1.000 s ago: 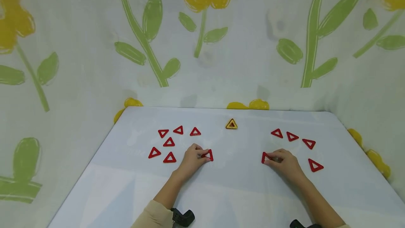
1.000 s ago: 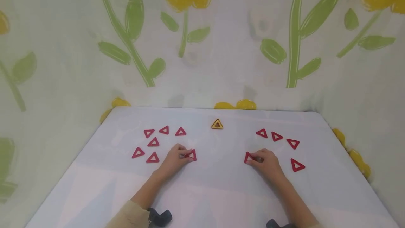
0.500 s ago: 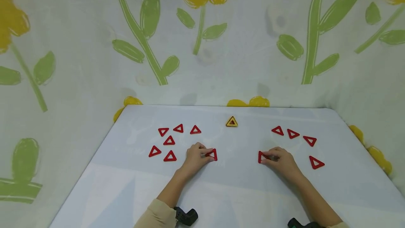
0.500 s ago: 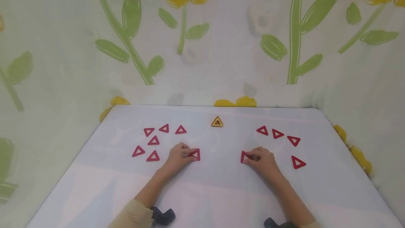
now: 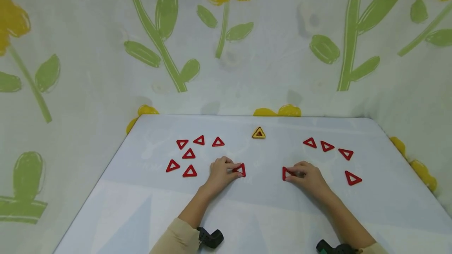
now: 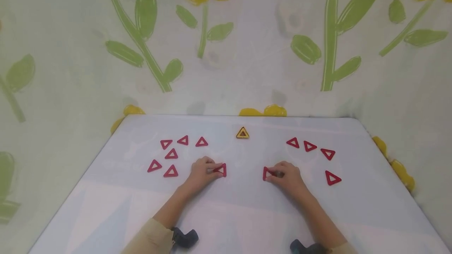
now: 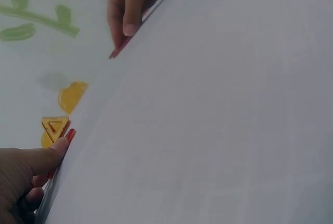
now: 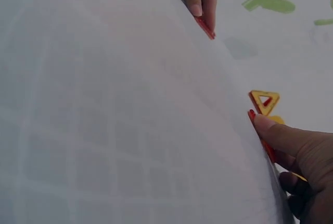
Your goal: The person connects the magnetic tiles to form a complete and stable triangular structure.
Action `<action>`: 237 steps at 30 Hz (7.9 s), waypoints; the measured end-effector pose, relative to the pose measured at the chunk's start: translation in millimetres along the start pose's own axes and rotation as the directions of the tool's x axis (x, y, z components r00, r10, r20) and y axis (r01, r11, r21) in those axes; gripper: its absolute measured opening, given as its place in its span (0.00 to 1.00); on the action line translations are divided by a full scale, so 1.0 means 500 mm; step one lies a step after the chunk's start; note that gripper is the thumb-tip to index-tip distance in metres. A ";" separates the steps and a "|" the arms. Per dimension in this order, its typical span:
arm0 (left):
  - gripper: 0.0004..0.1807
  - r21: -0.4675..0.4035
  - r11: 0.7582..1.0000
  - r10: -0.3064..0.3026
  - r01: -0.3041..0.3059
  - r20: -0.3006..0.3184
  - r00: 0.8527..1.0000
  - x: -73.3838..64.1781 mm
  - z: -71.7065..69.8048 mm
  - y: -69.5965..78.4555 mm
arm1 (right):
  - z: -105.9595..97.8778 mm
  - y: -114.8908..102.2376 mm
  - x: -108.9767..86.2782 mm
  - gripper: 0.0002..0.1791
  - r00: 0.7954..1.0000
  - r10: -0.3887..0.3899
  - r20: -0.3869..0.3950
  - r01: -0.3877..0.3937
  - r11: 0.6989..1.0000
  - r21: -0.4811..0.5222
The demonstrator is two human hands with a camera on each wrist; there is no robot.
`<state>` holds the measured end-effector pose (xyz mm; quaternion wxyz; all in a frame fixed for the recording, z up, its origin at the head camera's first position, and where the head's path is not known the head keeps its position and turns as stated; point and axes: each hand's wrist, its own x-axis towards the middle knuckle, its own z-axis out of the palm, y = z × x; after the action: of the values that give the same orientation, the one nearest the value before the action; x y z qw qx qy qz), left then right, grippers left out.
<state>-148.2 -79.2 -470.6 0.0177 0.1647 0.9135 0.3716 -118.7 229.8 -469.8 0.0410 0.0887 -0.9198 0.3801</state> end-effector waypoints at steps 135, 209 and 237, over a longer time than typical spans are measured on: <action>0.25 -0.140 0.987 -0.097 0.082 -0.107 0.990 -0.079 -0.054 -0.034 | 0.087 -0.045 0.028 0.16 0.983 -0.177 -0.040 0.179 0.982 0.057; 0.19 0.021 0.985 -0.159 0.169 -0.248 0.956 -0.142 -0.104 -0.090 | 0.087 -0.043 0.029 0.15 0.979 -0.197 -0.059 0.199 0.980 0.031; 0.19 0.088 0.996 0.000 0.031 -0.334 0.943 -0.128 -0.037 -0.052 | 0.089 -0.040 0.026 0.15 0.969 -0.233 -0.083 0.236 0.971 0.027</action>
<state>-97.9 -129.4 -480.9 -0.1419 0.0931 0.9206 0.3517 -128.0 182.7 -485.7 0.1204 0.1825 -0.8933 0.3927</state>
